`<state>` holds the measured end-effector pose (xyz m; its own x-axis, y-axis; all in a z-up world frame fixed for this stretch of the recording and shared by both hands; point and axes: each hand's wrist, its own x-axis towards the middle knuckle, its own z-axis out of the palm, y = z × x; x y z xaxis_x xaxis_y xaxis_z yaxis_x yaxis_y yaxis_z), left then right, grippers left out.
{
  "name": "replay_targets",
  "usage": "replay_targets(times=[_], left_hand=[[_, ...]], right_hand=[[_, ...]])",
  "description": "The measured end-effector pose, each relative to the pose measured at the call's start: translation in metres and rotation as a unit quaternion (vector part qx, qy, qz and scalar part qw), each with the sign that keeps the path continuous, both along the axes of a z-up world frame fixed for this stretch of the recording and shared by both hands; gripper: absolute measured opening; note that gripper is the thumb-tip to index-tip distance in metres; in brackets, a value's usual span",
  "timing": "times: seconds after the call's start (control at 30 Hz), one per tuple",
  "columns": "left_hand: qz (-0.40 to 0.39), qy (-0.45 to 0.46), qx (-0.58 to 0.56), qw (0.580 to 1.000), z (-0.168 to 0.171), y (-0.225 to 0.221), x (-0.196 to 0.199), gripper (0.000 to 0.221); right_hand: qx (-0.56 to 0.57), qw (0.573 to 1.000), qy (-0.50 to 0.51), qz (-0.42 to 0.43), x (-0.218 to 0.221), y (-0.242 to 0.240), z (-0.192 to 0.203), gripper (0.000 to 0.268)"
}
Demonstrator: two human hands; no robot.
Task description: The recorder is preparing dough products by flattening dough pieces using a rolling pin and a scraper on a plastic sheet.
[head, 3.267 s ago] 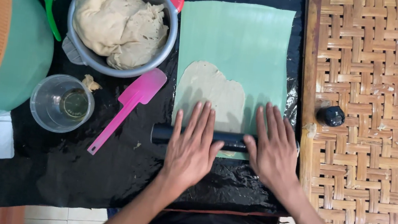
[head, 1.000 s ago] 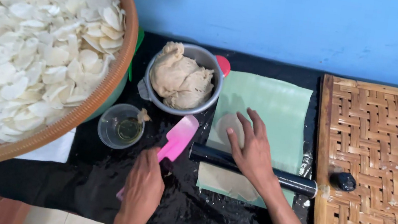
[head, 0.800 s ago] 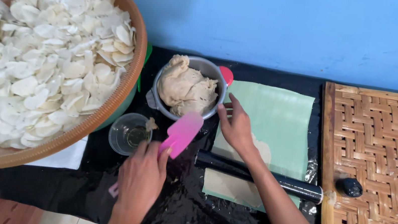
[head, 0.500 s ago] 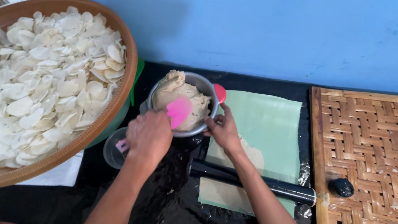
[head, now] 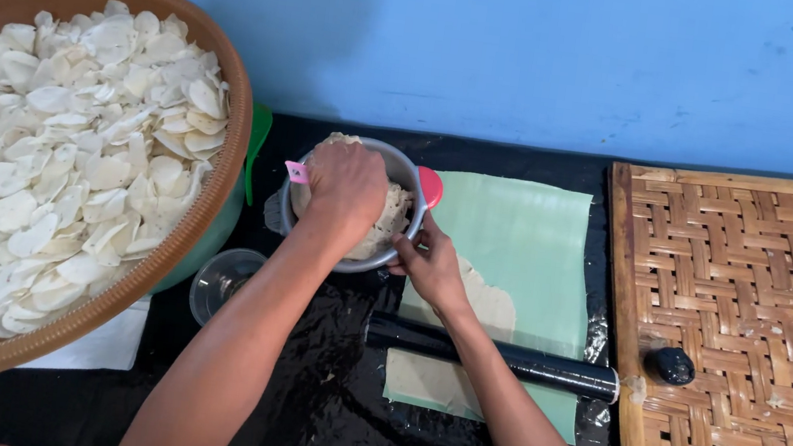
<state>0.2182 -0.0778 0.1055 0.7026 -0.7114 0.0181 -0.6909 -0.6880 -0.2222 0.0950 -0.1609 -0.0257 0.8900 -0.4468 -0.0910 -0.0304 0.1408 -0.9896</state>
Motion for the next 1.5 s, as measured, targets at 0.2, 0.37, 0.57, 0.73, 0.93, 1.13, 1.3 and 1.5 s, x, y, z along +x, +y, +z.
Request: replay_targets(times=[0.2, 0.37, 0.57, 0.73, 0.93, 1.13, 1.3, 1.5], left_hand=[[-0.013, 0.028, -0.003, 1.0, -0.018, 0.002, 0.012, 0.014], [0.013, 0.081, -0.069, 0.994, -0.034, 0.013, 0.009, 0.017], [0.026, 0.114, -0.131, 0.984, -0.044, 0.025, -0.009, 0.032], [0.002, 0.098, -0.175, 0.98, -0.05, 0.032, -0.021, 0.035], [0.023, 0.123, -0.224, 0.966, -0.045, 0.045, -0.035, 0.033], [0.032, 0.141, -0.244, 0.959, -0.039, 0.058, -0.038, 0.036], [0.059, 0.156, -0.278, 0.946, -0.044, 0.068, -0.035, 0.034], [0.068, 0.181, -0.359, 0.913, -0.044, 0.073, -0.036, 0.042]], right_hand=[[-0.003, 1.0, -0.008, -0.003, 0.001, 0.003, -0.002, 0.052], [-0.026, 1.0, -0.004, 0.007, 0.001, 0.001, -0.001, 0.054], [-0.064, 0.998, 0.007, 0.003, 0.004, -0.001, -0.006, 0.046], [-0.077, 0.997, 0.005, 0.008, 0.005, -0.003, -0.006, 0.039], [-0.092, 0.996, 0.01, -0.003, 0.003, -0.002, 0.002, 0.035], [-0.093, 0.995, 0.024, -0.002, 0.003, -0.003, -0.004, 0.033], [-0.046, 0.999, 0.006, 0.0, 0.0, -0.002, 0.006, 0.033], [-0.034, 0.999, -0.011, 0.019, -0.002, -0.008, -0.004, 0.039]])
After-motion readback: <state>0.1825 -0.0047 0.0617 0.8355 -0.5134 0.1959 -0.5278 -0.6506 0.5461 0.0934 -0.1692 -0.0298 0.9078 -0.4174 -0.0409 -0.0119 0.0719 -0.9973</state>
